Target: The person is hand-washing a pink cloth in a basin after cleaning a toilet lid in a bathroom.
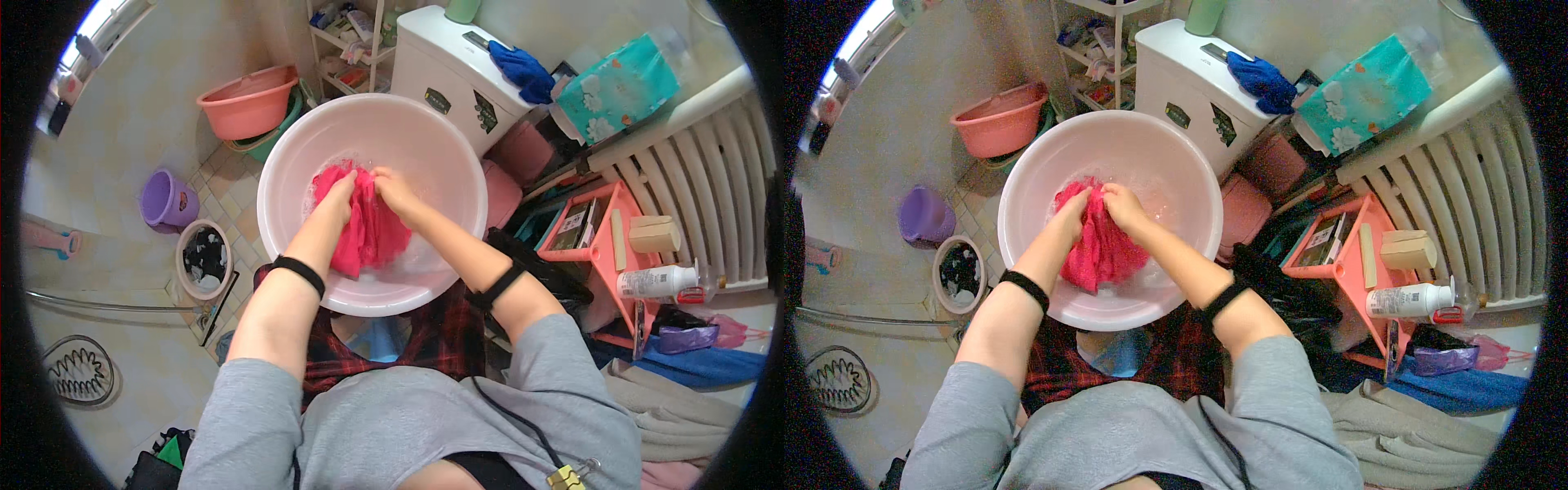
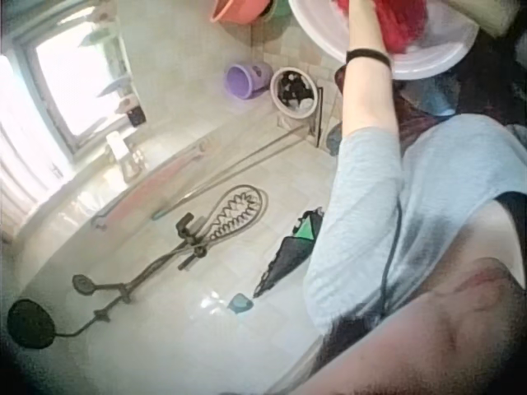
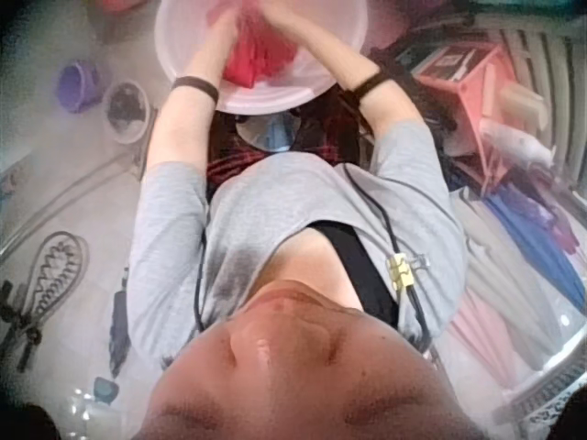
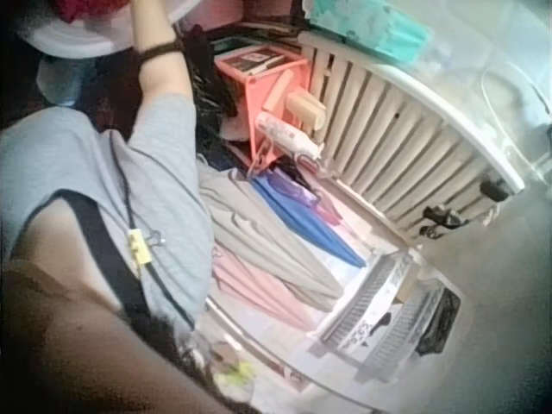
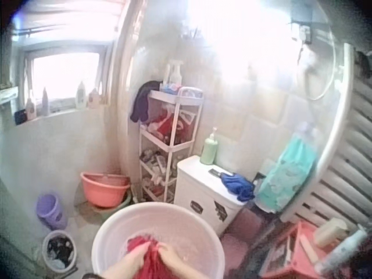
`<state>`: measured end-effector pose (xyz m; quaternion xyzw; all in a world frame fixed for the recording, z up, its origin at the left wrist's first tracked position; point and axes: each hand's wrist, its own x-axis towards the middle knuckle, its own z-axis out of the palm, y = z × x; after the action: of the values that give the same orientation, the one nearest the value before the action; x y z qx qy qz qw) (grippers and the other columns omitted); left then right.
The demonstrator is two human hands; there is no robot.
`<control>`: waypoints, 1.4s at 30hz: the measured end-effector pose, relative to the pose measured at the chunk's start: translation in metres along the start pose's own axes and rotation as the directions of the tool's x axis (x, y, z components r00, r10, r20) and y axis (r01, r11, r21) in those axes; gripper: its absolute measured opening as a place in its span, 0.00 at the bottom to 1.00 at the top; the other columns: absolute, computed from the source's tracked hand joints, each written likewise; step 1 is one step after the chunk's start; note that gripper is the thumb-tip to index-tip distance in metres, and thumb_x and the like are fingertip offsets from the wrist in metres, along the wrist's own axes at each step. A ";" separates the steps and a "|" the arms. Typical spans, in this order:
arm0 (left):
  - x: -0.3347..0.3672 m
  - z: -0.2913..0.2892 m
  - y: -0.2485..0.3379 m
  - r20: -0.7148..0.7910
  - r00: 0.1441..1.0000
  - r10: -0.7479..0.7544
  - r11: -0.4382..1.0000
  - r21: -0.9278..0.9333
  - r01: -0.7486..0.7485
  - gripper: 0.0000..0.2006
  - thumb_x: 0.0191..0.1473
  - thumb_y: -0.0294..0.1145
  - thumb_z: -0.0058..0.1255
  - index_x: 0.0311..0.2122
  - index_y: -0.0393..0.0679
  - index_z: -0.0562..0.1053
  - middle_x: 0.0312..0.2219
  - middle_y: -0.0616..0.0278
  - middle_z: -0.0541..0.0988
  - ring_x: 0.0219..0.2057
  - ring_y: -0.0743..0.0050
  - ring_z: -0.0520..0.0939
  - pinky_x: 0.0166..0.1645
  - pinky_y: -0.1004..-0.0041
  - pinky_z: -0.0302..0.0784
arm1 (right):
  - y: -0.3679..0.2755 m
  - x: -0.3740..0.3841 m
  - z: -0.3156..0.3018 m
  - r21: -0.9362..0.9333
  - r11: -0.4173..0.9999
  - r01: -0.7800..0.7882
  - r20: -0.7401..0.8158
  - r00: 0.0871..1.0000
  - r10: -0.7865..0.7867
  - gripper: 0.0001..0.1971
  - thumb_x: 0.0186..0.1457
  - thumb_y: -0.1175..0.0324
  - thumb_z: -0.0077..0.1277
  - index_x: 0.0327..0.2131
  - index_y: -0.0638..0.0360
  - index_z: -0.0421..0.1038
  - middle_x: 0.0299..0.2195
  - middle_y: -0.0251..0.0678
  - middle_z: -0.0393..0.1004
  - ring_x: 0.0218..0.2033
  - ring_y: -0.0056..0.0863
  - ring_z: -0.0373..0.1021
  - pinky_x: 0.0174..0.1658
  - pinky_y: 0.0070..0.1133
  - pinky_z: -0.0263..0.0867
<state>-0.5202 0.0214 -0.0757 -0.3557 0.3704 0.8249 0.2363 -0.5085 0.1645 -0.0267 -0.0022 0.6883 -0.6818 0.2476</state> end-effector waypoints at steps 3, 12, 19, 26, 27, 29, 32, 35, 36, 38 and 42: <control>-0.087 0.059 0.013 0.048 0.998 -0.046 0.998 0.036 0.044 0.17 0.61 0.49 0.42 0.36 0.47 0.75 0.34 0.60 0.80 0.36 0.65 0.80 0.43 0.64 0.76 | -0.050 -0.059 0.022 -0.055 0.958 0.282 -0.173 0.942 -0.288 0.10 0.53 0.66 0.49 0.32 0.64 0.71 0.29 0.38 0.74 0.33 0.23 0.69 0.37 0.22 0.65; -0.096 0.038 -0.001 0.172 0.900 0.400 0.915 -0.131 -0.382 0.15 0.62 0.41 0.39 0.38 0.41 0.74 0.33 0.61 0.77 0.38 0.69 0.76 0.43 0.67 0.72 | -0.074 -0.068 0.066 -0.387 0.914 0.123 -0.548 0.766 -0.335 0.17 0.51 0.54 0.49 0.25 0.58 0.77 0.24 0.49 0.76 0.29 0.50 0.73 0.34 0.39 0.66; -0.117 0.033 -0.009 0.132 0.887 0.442 0.894 0.012 -0.448 0.11 0.61 0.37 0.40 0.32 0.46 0.73 0.29 0.62 0.78 0.31 0.68 0.78 0.38 0.66 0.74 | -0.069 -0.084 0.078 -0.369 0.915 0.162 -0.495 0.800 -0.341 0.16 0.49 0.57 0.49 0.22 0.62 0.75 0.24 0.51 0.75 0.27 0.50 0.73 0.33 0.40 0.65; -0.163 0.033 -0.001 0.363 0.912 0.190 0.976 0.031 -0.215 0.18 0.64 0.44 0.38 0.46 0.42 0.73 0.45 0.57 0.77 0.45 0.67 0.79 0.51 0.68 0.72 | -0.074 -0.057 0.031 0.542 0.817 0.196 -0.258 0.964 -0.060 0.07 0.61 0.71 0.44 0.40 0.54 0.72 0.26 0.29 0.72 0.29 0.24 0.68 0.36 0.21 0.66; -0.173 0.038 0.004 0.458 0.874 0.165 0.986 -0.101 -0.134 0.18 0.64 0.45 0.37 0.47 0.41 0.72 0.46 0.57 0.77 0.44 0.67 0.79 0.51 0.68 0.72 | -0.074 -0.065 0.019 0.538 0.817 0.209 -0.271 0.960 -0.067 0.07 0.61 0.71 0.44 0.40 0.54 0.72 0.26 0.29 0.72 0.29 0.24 0.68 0.36 0.21 0.66; -0.152 0.030 0.005 0.474 0.851 0.227 0.973 -0.151 -0.175 0.19 0.65 0.45 0.36 0.48 0.42 0.71 0.45 0.57 0.77 0.43 0.68 0.79 0.50 0.67 0.73 | -0.067 -0.065 0.006 0.344 0.874 0.342 -0.401 0.896 -0.192 0.06 0.62 0.68 0.45 0.39 0.55 0.71 0.21 0.24 0.68 0.22 0.21 0.66 0.30 0.22 0.67; -0.137 0.022 -0.001 0.194 0.841 0.505 0.863 -0.099 -0.495 0.17 0.64 0.47 0.39 0.44 0.45 0.73 0.36 0.61 0.78 0.36 0.71 0.78 0.43 0.67 0.75 | -0.057 -0.085 0.044 -0.009 0.868 0.497 -0.510 0.744 -0.432 0.08 0.59 0.66 0.48 0.29 0.58 0.73 0.19 0.31 0.69 0.22 0.21 0.66 0.28 0.24 0.64; -0.141 0.019 -0.021 0.095 0.919 0.382 0.922 0.026 -0.386 0.16 0.60 0.49 0.46 0.31 0.48 0.74 0.27 0.66 0.74 0.29 0.76 0.73 0.34 0.71 0.70 | -0.060 -0.110 0.079 -0.432 0.779 0.455 -0.447 0.642 -0.623 0.15 0.56 0.63 0.50 0.20 0.63 0.71 0.14 0.41 0.67 0.19 0.27 0.68 0.27 0.29 0.63; -0.140 0.026 -0.036 0.106 0.851 0.514 0.847 0.097 -0.524 0.15 0.60 0.48 0.47 0.30 0.48 0.74 0.26 0.67 0.74 0.29 0.78 0.72 0.35 0.71 0.69 | -0.061 -0.114 0.082 -0.509 0.760 0.405 -0.433 0.642 -0.632 0.20 0.55 0.60 0.50 0.16 0.65 0.68 0.11 0.46 0.66 0.16 0.29 0.68 0.25 0.32 0.62; -0.151 0.046 -0.058 0.221 0.747 0.627 0.660 0.357 -0.661 0.13 0.61 0.41 0.44 0.29 0.45 0.74 0.27 0.68 0.74 0.32 0.78 0.73 0.38 0.72 0.70 | -0.067 -0.095 0.049 -0.348 0.862 0.369 -0.585 0.633 -0.507 0.20 0.56 0.61 0.51 0.15 0.65 0.67 0.11 0.41 0.64 0.17 0.24 0.63 0.24 0.29 0.59; -0.163 0.043 -0.038 0.239 0.863 0.446 0.893 -0.061 -0.445 0.15 0.59 0.36 0.46 0.21 0.45 0.70 0.20 0.71 0.68 0.23 0.80 0.64 0.27 0.74 0.59 | -0.052 -0.096 0.078 -0.403 0.776 0.485 -0.600 0.501 -0.624 0.22 0.59 0.60 0.50 0.15 0.65 0.66 0.11 0.33 0.62 0.16 0.20 0.56 0.20 0.29 0.53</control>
<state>-0.4096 0.0582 0.0519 -0.1557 0.4085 0.8955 0.0829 -0.4148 0.1208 0.0590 0.0146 0.7490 -0.6051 -0.2695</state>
